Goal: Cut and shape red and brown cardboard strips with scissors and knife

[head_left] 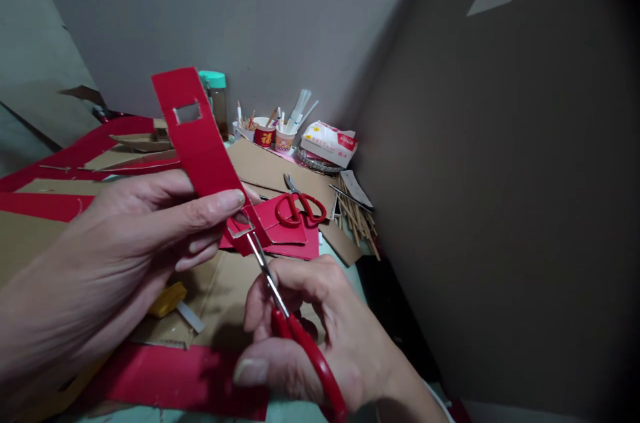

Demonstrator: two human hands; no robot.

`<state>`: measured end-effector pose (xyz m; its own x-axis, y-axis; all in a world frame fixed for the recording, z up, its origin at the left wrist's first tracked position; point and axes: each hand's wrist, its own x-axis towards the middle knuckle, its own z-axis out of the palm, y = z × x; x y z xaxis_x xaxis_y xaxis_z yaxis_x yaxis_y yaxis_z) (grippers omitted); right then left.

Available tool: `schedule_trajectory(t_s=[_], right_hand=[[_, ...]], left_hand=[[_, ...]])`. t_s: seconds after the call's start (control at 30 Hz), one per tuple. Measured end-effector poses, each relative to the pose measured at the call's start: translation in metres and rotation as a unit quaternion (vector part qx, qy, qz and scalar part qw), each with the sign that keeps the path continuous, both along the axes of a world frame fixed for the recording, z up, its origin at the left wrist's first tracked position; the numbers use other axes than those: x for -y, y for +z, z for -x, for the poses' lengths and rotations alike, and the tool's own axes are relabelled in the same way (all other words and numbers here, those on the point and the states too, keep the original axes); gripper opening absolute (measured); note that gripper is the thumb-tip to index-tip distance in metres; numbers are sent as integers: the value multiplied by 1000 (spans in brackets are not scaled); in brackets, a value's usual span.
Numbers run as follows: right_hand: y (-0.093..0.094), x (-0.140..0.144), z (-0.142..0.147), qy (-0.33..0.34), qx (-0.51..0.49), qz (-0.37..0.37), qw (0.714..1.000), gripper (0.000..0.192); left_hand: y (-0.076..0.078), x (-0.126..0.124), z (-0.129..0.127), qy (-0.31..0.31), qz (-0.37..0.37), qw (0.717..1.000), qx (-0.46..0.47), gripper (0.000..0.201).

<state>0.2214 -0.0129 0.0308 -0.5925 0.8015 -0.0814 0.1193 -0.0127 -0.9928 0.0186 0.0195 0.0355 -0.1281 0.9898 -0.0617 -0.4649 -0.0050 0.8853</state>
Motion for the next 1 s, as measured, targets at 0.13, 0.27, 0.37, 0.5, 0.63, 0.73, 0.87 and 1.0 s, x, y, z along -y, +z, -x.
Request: schedule_trajectory(t_s=[0.13, 0.27, 0.37, 0.5, 0.63, 0.73, 0.87, 1.0], right_hand=[[-1, -4, 5, -24, -7, -17, 1000, 46], [-7, -4, 8, -48, -64, -15, 997, 41], [-11, -3, 10, -67, -85, -22, 994, 36], [-12, -1, 15, -103, -48, -89, 990, 34], [-13, 1, 21, -120, -54, -104, 986, 33], [-15, 3, 25, -132, -62, -92, 985, 34], [-16, 4, 29, -138, -76, -57, 986, 35], [-16, 4, 31, -147, -85, -51, 984, 35]], left_hand=[[4, 3, -8, -24, -34, 998, -39, 30], [6, 3, -9, -5, 27, 1000, 10, 33], [6, 1, -10, 36, 103, 994, 11, 31], [5, 2, -12, 61, 131, 989, 14, 36], [1, 8, -13, 21, 105, 994, 13, 34], [-2, 12, -13, 9, 124, 992, 24, 38], [-4, 12, -14, 9, 137, 990, 17, 45], [-5, 11, -15, 22, 127, 991, 28, 46]])
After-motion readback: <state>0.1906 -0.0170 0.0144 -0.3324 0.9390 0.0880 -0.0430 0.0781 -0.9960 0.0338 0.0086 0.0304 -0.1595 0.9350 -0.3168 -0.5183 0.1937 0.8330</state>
